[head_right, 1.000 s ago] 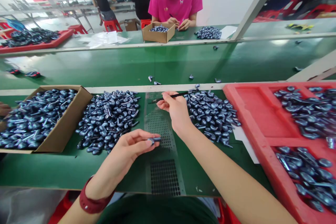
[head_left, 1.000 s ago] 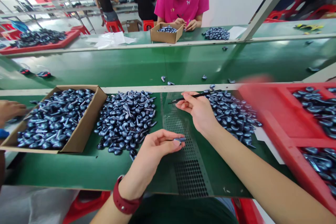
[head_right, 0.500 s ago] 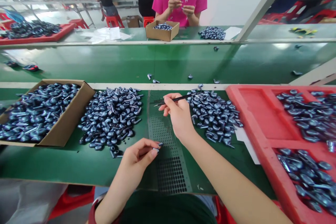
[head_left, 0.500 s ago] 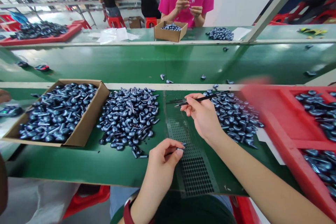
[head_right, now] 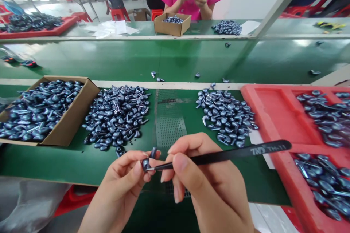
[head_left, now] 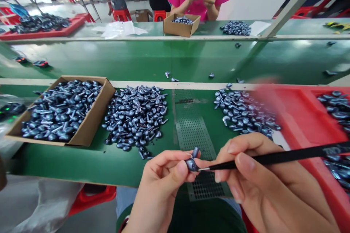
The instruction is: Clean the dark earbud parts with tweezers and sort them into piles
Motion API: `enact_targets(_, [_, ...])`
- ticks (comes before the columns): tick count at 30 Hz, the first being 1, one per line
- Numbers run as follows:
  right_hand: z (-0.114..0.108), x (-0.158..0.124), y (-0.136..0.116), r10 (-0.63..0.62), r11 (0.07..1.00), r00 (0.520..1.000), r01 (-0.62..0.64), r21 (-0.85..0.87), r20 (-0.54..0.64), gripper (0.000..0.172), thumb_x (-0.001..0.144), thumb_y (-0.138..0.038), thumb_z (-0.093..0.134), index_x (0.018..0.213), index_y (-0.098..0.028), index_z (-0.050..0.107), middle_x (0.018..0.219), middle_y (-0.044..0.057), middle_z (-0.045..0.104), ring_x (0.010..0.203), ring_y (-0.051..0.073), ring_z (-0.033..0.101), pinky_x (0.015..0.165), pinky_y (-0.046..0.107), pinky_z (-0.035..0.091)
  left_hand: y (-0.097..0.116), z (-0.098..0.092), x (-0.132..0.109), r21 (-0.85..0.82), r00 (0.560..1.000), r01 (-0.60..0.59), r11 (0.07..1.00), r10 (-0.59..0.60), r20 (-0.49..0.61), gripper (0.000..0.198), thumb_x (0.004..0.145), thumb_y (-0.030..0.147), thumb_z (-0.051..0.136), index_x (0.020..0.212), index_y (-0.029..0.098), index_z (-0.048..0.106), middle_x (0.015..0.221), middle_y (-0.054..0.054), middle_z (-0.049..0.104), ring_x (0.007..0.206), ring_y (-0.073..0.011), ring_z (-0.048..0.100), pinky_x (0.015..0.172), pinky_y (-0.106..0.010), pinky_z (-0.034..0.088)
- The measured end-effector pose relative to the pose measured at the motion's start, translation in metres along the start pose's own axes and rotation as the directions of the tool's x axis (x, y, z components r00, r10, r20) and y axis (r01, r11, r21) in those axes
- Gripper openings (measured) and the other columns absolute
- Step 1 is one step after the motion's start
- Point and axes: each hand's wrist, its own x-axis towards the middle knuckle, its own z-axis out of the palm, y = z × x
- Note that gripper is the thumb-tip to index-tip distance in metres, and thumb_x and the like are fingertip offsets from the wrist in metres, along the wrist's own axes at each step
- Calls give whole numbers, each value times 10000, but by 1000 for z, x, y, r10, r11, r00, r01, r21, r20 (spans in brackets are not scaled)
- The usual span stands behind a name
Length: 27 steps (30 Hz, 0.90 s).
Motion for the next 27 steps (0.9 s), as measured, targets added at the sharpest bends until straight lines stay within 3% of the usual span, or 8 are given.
enact_targets(10, [-6, -4, -3, -23, 985, 1000, 22, -171, -6, 39, 847, -323, 635, 847, -310, 672, 621, 0, 654, 474, 117, 607, 430, 176, 512, 5, 9, -13, 47, 999, 40, 998, -39, -23, 169, 576, 293, 858, 705, 224, 775, 734, 6, 770, 586, -65, 613, 592, -124, 494])
enact_targets(18, [-10, -5, -9, -16, 970, 1000, 21, -241, 24, 60, 822, -371, 656, 820, -314, 675, 584, -10, 637, 370, 105, 556, 350, 182, 465, 0, 1, -12, -7, 994, 34, 999, -33, 106, 102, 653, 252, 818, 750, 248, 787, 712, 22, 771, 586, -59, 639, 618, -126, 520])
enact_targets(27, [-10, -9, -8, 31, 979, 999, -24, -202, 31, 64, 813, -368, 658, 812, -307, 677, 601, 15, 644, 362, 137, 554, 337, 240, 476, -2, -1, -14, -17, 990, 50, 999, -47, 134, 90, 678, 235, 801, 767, 239, 790, 745, 0, 780, 608, -69, 653, 601, -110, 515])
